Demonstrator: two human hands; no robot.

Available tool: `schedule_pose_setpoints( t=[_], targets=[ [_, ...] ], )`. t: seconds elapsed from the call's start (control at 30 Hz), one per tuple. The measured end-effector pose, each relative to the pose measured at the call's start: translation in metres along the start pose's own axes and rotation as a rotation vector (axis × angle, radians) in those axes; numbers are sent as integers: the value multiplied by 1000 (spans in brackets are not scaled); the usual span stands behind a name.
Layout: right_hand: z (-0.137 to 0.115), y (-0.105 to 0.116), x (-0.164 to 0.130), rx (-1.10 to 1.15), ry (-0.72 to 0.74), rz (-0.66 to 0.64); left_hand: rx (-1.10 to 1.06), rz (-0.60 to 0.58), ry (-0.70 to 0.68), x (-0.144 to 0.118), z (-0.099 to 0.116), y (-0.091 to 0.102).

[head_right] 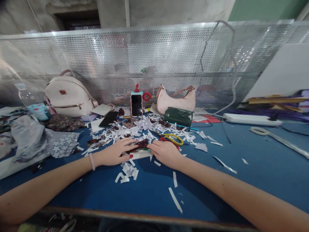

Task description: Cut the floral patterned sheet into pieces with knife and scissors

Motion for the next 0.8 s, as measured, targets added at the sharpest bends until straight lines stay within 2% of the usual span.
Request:
schedule_pose_setpoints(
  t=[0.2,0.4,0.8],
  targets=[
    [-4,-3,3,-27,45,-49,34,-42,-23,0,5,1],
    [-2,-4,2,-33,0,-83,21,-63,-14,0,4,0],
    [-5,-4,1,-65,32,-84,17,-81,38,0,0,-1]
  ],
)
Point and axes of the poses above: each hand's wrist, its own x-axis towards the middle knuckle, its own y-axis out of the back of the hand, z = x × y, the point moved 7 cm from there along x, towards the middle knuckle, and after that the axes turned 14 degrees about y, right-handed, at the moved point
